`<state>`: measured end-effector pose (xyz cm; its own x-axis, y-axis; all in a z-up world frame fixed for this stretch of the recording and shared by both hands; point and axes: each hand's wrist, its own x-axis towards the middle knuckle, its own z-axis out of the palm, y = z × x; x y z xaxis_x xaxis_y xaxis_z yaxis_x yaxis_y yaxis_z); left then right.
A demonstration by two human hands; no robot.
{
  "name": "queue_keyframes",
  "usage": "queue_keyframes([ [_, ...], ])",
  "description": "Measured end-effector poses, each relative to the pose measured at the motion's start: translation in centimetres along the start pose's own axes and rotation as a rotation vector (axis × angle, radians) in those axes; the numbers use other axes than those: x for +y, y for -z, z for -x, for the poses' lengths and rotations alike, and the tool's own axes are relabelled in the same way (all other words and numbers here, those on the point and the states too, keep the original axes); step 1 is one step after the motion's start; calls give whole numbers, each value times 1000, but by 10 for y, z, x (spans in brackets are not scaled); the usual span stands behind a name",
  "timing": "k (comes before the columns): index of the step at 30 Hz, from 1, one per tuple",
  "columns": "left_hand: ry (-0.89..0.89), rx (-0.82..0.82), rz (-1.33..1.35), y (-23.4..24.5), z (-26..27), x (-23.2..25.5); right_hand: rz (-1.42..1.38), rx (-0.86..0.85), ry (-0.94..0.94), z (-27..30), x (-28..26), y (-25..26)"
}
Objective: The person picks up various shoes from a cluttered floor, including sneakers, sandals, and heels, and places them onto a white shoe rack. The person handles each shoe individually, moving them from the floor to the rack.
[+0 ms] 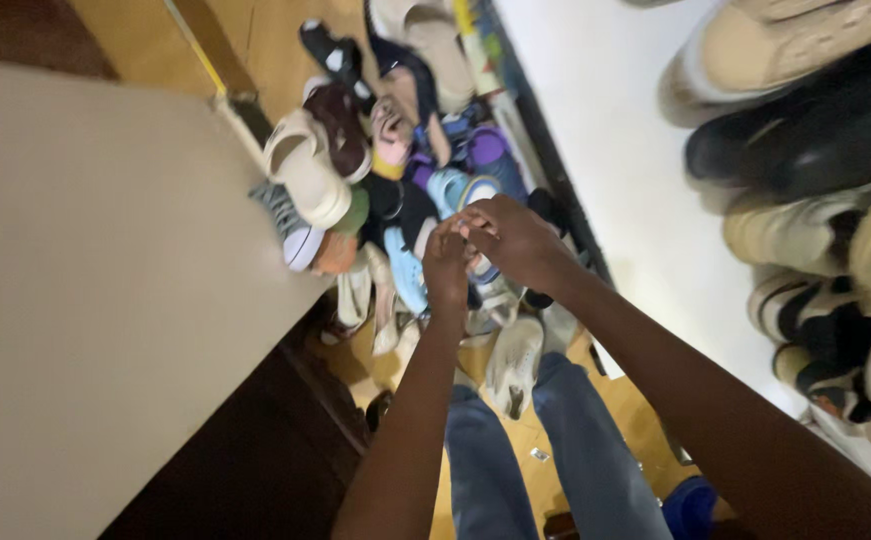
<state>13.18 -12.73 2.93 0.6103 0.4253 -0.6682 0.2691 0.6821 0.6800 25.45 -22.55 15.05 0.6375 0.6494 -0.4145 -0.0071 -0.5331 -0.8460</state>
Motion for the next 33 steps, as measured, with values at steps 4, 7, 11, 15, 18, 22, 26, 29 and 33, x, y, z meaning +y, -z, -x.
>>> queue_keyframes([
  [4,1,60,-363,66,17,3,199,-75,85,-2,18,-62],
  [7,-81,102,-440,106,16,15,330,-129,121,-3,33,-99],
  [11,-215,36,-397,143,11,32,515,-155,130,-32,35,-138],
  [15,-176,35,-345,165,15,52,533,25,311,-99,23,-177],
  [18,-281,9,-304,174,5,54,683,-13,361,-162,28,-199],
  [22,-169,38,-294,191,-1,44,877,-163,291,-233,54,-208],
  [26,-224,-15,-250,200,-8,28,957,-240,397,-256,67,-199],
  [29,-62,25,-250,188,-4,25,989,-255,695,-238,64,-197],
  [33,58,46,-154,173,8,44,590,-83,523,-155,32,-191],
])
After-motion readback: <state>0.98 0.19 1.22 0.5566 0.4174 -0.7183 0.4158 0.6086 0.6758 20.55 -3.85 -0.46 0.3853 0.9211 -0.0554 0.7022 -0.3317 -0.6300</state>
